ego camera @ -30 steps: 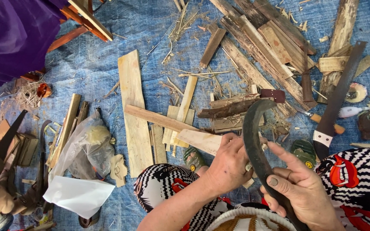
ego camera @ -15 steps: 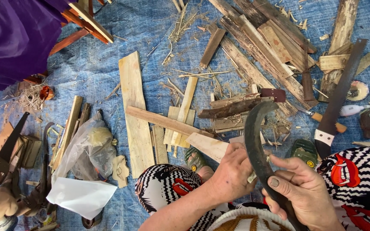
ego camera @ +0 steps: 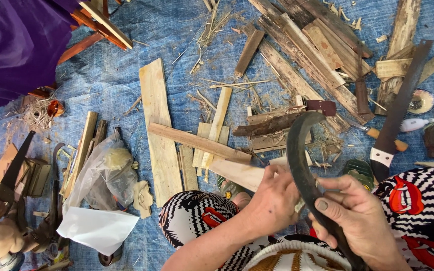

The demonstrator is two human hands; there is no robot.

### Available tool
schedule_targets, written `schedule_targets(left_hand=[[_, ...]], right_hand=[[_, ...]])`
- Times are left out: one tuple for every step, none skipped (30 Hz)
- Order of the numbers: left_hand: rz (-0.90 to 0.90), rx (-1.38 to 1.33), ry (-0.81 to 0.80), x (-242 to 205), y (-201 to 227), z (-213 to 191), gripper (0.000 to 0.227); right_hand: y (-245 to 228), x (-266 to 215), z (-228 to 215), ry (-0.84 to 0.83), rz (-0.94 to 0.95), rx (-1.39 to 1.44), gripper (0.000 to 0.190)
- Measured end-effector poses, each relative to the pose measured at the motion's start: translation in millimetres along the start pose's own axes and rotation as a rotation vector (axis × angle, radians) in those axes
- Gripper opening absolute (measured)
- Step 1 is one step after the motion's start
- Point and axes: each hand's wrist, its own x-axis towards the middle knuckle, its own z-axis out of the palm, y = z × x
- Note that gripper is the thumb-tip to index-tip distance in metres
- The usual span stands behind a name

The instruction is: The person uses a curved blade to shave and shape a small rectangular piece of wood held in the left hand. The person repeatedly shaves the edges and corners, then flips the piece to work on other sides. The work area is a blue tarp on the floor with scattered wood pieces and tools.

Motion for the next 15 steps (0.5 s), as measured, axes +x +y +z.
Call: schedule_targets(left_hand=[[-0.013,0.042,0.054,6,0,-1,0.042],[-0.01,0.043,0.056,3,-9,0,0.042],[-0.002,0.032,0.04,0,-18,2,0.056],[0.0,0.019,0.021,-5,-27,3,0.077],[-0.001,0.019,0.022,-3,-26,2,0.077],[0.007,0.013,0.033,-2,-25,0,0.071],[0.014,0.008,0.045,0,-24,-1,0.065],[0.013,0.007,0.045,-1,-23,1,0.065],[-0.002,0.013,0.051,-2,-23,3,0.059],[-0.015,0.018,0.058,-2,-23,5,0.053],[-0.015,0.017,0.059,-3,-22,5,0.053],[-0.006,-0.008,0.041,-6,-22,6,0.058],[0.003,-0.033,0.023,-8,-21,7,0.064],[-0.001,-0.033,0.023,-7,-22,6,0.064],[-0.005,-0.04,0.035,-6,-22,6,0.062]], right_hand=[[-1,3,0,-0.028,-0.011,0.007,0.047],[-3,2,4,-0.029,-0.015,0.005,0.047],[-4,1,8,-0.083,0.02,0.056,0.061],[-5,-1,13,-0.135,0.061,0.107,0.075],[-5,-1,13,-0.135,0.063,0.107,0.075],[-5,-1,13,-0.136,0.054,0.105,0.075],[-5,-1,13,-0.138,0.045,0.103,0.075],[-3,-1,12,-0.138,0.046,0.104,0.075],[-1,-1,11,-0.119,0.049,0.097,0.073],[-1,0,10,-0.099,0.052,0.089,0.071],[0,1,7,-0.099,0.051,0.088,0.071],[2,2,4,-0.074,0.032,0.083,0.062],[4,3,1,-0.049,0.013,0.078,0.053],[4,4,2,-0.049,0.017,0.078,0.053],[3,4,2,-0.061,0.016,0.078,0.054]])
